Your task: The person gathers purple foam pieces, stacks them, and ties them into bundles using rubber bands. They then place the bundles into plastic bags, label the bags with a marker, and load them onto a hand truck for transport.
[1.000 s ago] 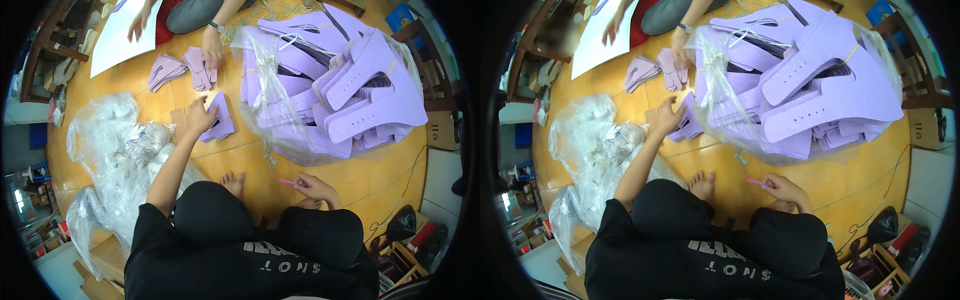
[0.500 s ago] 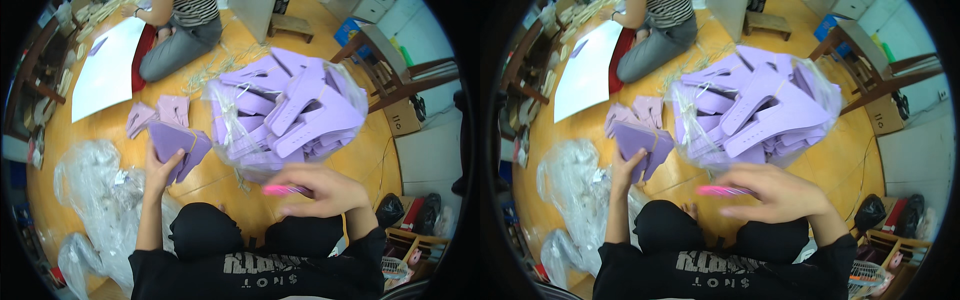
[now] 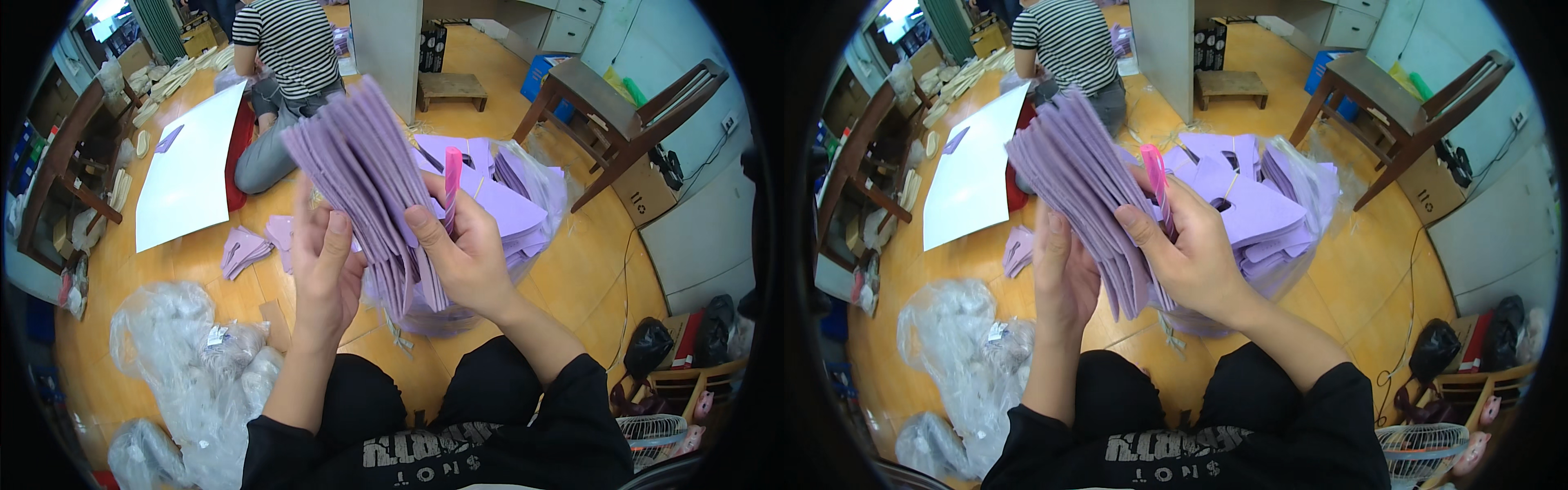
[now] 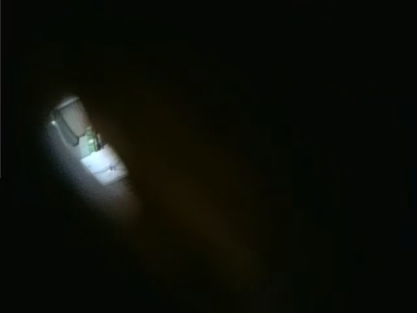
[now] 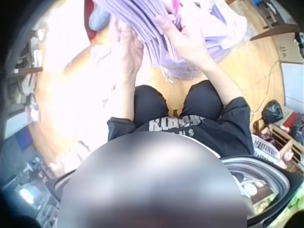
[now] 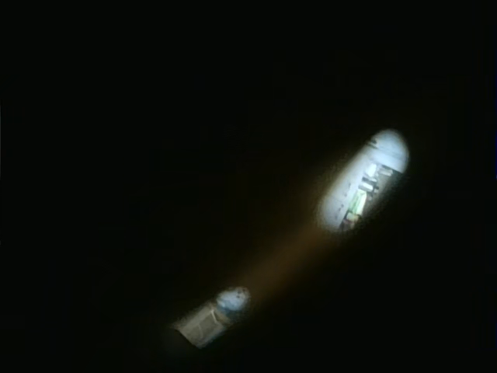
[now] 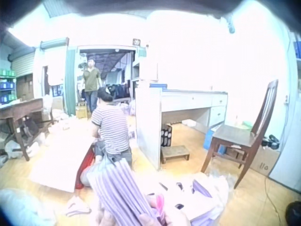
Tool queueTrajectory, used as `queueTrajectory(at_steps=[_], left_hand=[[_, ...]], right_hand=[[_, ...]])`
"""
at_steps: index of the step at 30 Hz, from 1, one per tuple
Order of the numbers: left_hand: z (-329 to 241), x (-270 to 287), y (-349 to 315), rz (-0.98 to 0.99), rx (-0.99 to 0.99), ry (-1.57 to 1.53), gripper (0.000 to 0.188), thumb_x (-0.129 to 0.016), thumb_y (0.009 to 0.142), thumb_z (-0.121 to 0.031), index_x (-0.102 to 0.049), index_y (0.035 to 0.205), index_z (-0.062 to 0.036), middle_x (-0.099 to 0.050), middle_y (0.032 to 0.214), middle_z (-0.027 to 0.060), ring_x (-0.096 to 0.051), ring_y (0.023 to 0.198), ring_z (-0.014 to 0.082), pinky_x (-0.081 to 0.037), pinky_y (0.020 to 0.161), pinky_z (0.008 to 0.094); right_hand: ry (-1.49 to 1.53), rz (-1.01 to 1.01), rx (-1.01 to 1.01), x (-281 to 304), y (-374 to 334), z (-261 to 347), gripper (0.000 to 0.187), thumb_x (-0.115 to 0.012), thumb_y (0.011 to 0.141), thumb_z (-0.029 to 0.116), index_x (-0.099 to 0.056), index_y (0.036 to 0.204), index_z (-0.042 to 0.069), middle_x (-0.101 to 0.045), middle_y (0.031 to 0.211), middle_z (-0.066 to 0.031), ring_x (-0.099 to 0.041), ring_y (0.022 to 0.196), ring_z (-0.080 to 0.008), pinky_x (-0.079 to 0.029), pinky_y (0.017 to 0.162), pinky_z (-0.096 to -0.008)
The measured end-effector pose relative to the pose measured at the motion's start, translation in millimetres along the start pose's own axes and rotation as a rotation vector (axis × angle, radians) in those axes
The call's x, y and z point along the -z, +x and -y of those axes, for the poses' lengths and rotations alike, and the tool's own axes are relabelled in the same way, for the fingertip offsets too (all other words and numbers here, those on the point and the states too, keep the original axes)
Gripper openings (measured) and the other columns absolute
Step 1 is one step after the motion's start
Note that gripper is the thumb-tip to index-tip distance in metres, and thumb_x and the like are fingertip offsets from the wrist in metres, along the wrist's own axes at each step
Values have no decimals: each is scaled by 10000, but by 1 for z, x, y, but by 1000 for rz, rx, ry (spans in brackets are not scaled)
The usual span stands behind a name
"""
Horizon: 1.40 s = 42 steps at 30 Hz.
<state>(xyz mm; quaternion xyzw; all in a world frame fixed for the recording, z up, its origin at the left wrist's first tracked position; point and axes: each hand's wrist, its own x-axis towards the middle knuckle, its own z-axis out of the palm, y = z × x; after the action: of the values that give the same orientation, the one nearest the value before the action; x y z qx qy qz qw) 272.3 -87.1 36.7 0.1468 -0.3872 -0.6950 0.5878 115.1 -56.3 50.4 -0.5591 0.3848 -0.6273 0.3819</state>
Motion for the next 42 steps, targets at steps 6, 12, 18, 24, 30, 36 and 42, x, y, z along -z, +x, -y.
queueTrajectory(at_steps=[6, 12, 18, 24, 30, 36, 42], left_hand=[[18, 22, 5, 50, 104, 378, 485, -603, 1069, -312, -469, 1399, 18, -606, 1308, 108, -583, 1175, 162, -479, 987, 315], [15, 9, 1, -16, 13, 406, 413, -612, 1066, -291, -541, 1311, 33, -652, 1228, 103, -609, 1122, 156, -485, 984, 319], [14, 2, 0, -78, -66, 408, 407, -657, 1039, -257, -554, 1291, 45, -665, 1201, 112, -629, 1082, 157, -503, 961, 318], [9, 4, -2, -95, -63, 385, 398, -660, 1037, -258, -569, 1273, 49, -672, 1180, 110, -635, 1066, 154, -507, 944, 309], [7, 6, -2, -94, -68, 390, 367, -641, 1046, -269, -598, 1228, 47, -680, 1130, 102, -639, 1025, 141, -517, 911, 304], [2, 14, -2, -46, -2, 389, 387, -590, 1069, -258, -524, 1309, 39, -663, 1183, 132, -679, 1054, 185, -573, 895, 344], [2, 7, -3, -105, -33, 359, 384, -665, 1031, -260, -574, 1259, 35, -672, 1151, 104, -647, 1016, 142, -531, 896, 310]], right_hand=[[-436, 115, 84, 8, -2, 2, 438, -724, 966, 167, -617, 1343, -29, -641, 1108, -124, -627, 903, -183, -514, 749, -302], [-465, 117, 87, 20, -1, 10, 380, -766, 915, 146, -686, 1248, -19, -637, 1085, -96, -598, 822, -139, -487, 684, -274], [-423, 110, 162, 19, 1, 4, 342, -733, 937, 107, -679, 1239, -43, -655, 1093, -91, -602, 829, -114, -471, 687, -242], [-317, 129, 89, 19, 1, 5, 306, -691, 969, 77, -672, 1245, -53, -672, 1086, -100, -626, 883, -126, -495, 754, -260], [-229, 206, -8, 22, 0, 6, 321, -610, 1036, 106, -627, 1316, -50, -634, 1200, -109, -617, 1082, -153, -495, 913, -281], [-196, 66, 0, 18, 1, 1, 343, -583, 1027, 42, -538, 1364, -10, -613, 1241, -105, -585, 1156, -146, -476, 979, -293], [-461, 106, 49, 18, 1, 9, 396, -666, 965, 36, -554, 1346, 22, -643, 1235, -43, -499, 744, -13, -411, 643, -193]])
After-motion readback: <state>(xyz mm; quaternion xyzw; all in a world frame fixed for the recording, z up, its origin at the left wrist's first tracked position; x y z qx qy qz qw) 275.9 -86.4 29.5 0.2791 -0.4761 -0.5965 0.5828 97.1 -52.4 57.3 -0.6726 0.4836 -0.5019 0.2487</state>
